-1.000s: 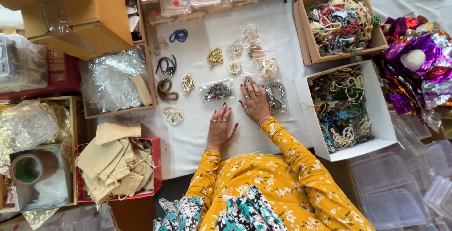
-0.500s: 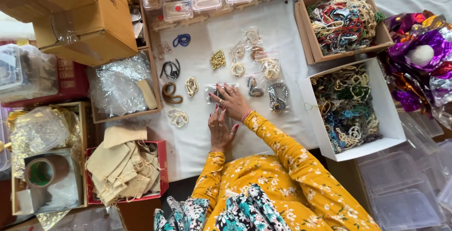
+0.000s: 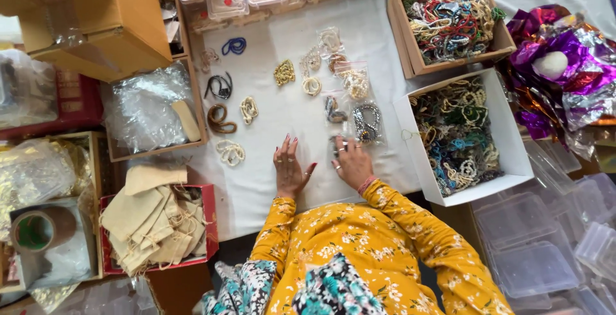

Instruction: The person sorts through various jewelry items, including bracelets and necklaces, laid out on a white table. They pick up individual pieces, place them into small beige cloth pouches, and tie the pouches closed with drawstrings.

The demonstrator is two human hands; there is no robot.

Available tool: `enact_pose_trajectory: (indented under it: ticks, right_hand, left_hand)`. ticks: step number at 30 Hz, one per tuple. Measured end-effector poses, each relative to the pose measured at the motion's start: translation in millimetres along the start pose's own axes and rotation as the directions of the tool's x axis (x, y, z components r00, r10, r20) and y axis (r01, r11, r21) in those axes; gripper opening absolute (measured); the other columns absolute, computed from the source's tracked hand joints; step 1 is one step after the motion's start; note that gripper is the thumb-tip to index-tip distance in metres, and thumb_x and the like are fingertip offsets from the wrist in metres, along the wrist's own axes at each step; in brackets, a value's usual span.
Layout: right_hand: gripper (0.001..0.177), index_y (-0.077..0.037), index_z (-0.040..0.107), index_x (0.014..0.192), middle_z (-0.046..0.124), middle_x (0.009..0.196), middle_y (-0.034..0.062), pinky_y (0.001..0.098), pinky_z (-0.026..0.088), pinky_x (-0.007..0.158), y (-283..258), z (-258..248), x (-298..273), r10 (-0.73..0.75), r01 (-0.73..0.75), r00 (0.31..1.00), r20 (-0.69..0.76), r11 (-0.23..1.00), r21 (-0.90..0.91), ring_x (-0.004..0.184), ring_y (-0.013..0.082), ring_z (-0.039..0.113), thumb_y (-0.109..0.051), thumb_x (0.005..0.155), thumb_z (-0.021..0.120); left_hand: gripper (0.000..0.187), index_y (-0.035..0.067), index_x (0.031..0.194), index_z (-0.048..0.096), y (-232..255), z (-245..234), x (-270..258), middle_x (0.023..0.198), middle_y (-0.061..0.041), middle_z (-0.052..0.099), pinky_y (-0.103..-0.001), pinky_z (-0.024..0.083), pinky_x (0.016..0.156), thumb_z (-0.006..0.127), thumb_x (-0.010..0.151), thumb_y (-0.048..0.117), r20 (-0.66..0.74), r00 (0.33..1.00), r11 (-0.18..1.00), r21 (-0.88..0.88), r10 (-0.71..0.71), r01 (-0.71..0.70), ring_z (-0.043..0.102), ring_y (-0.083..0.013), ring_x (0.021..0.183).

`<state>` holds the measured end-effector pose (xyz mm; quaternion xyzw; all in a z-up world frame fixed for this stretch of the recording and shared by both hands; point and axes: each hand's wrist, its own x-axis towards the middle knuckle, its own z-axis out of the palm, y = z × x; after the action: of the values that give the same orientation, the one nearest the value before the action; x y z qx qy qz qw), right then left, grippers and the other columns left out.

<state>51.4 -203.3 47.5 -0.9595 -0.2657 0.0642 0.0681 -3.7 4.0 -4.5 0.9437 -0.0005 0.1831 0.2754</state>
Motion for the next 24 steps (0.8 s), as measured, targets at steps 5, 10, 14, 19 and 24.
enact_pose_trajectory:
  ticks: [5,10,14,19,24]
  right_hand:
    - [0.084,-0.010,0.041,0.153,0.050,0.135,0.0190,0.0457,0.053,0.088,-10,-22,-1,0.034,-0.039,0.997,0.072,0.997,0.067,0.118,0.0349,0.057,-0.042,0.083,0.077]
    - [0.073,-0.012,0.053,0.148,0.053,0.137,0.0171,0.0468,0.046,0.099,-20,-14,3,-0.214,0.225,0.965,-0.152,0.973,0.061,0.119,0.0357,0.054,-0.039,0.084,0.078]
    - [0.067,-0.014,0.061,0.136,0.054,0.135,0.0156,0.0480,0.043,0.104,-18,1,8,-0.225,0.221,0.972,-0.070,0.973,-0.063,0.121,0.0354,0.052,-0.042,0.078,0.079]
    - [0.061,-0.017,0.065,0.131,0.055,0.137,0.0121,0.0497,0.041,0.103,-17,8,8,-0.120,0.120,0.989,-0.081,0.993,-0.011,0.122,0.0353,0.050,-0.042,0.078,0.080]
    - [0.060,-0.019,0.065,0.132,0.054,0.139,0.0098,0.0492,0.040,0.105,-21,9,5,-0.061,0.060,0.995,-0.085,0.998,-0.005,0.125,0.0331,0.048,-0.041,0.078,0.080]
  left_hand:
    - [0.085,0.004,0.153,0.037,5,-16,-7,0.162,-0.018,0.035,-0.054,0.023,0.126,0.065,0.094,0.060,-0.033,0.998,0.998,-0.024,-0.051,0.050,0.034,-0.0330,0.151]
    - [0.082,0.004,0.149,0.042,12,-42,-27,0.152,-0.019,0.043,-0.052,0.026,0.122,0.068,0.091,0.056,0.066,0.996,0.996,-0.069,-0.054,0.059,0.039,-0.0343,0.144]
    - [0.071,0.004,0.145,0.047,4,-67,-29,0.150,-0.022,0.045,-0.049,0.034,0.115,0.072,0.093,0.046,-0.037,0.983,0.979,-0.100,-0.181,0.176,0.042,-0.0372,0.139]
    - [0.044,0.007,0.132,0.059,-28,-145,-19,0.143,-0.018,0.052,-0.049,0.038,0.118,0.074,0.095,0.025,-0.335,0.874,0.935,-0.161,-0.354,0.317,0.049,-0.0381,0.137]
    - [0.033,0.006,0.125,0.061,-73,-198,-26,0.143,-0.022,0.049,-0.048,0.041,0.114,0.071,0.096,0.020,-0.436,0.800,0.905,-0.102,-0.414,0.413,0.050,-0.0398,0.134]
